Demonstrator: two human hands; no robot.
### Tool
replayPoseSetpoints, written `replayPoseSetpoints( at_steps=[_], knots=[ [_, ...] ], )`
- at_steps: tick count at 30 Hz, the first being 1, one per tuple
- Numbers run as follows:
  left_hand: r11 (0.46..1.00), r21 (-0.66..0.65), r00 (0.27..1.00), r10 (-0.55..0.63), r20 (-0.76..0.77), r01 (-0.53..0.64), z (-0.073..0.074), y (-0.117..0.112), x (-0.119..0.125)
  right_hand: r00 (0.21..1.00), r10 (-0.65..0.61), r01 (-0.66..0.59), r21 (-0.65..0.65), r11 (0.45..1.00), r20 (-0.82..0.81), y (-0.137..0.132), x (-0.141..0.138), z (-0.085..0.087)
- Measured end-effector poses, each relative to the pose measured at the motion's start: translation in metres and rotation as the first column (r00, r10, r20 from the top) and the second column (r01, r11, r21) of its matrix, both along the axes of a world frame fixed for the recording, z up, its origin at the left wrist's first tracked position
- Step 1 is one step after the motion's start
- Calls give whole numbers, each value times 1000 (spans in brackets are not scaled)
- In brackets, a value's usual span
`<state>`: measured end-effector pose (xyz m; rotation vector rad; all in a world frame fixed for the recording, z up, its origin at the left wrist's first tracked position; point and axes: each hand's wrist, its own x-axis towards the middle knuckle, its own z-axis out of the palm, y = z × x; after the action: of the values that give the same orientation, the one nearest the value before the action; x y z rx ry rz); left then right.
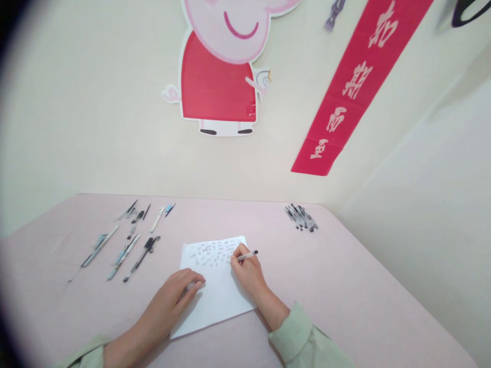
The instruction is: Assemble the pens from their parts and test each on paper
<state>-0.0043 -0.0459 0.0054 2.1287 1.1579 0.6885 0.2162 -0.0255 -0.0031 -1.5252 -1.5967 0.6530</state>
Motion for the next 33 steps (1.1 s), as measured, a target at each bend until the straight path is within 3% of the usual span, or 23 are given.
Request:
replayPoseSetpoints(
  at_steps=[7,25,33],
  knots=[
    [1000,5,1000,3,29,-3,-3,2,-1,995,-90,90,-11,996,-34,0,7,1],
    [1000,2,999,8,49,-8,-4,1,-1,997,-67,66,-30,997,-36,-1,5,-3],
    [1000,-1,998,20,52,-20,-2,0,0,997,-61,63,-43,997,38,-1,7,-7]
  ],
)
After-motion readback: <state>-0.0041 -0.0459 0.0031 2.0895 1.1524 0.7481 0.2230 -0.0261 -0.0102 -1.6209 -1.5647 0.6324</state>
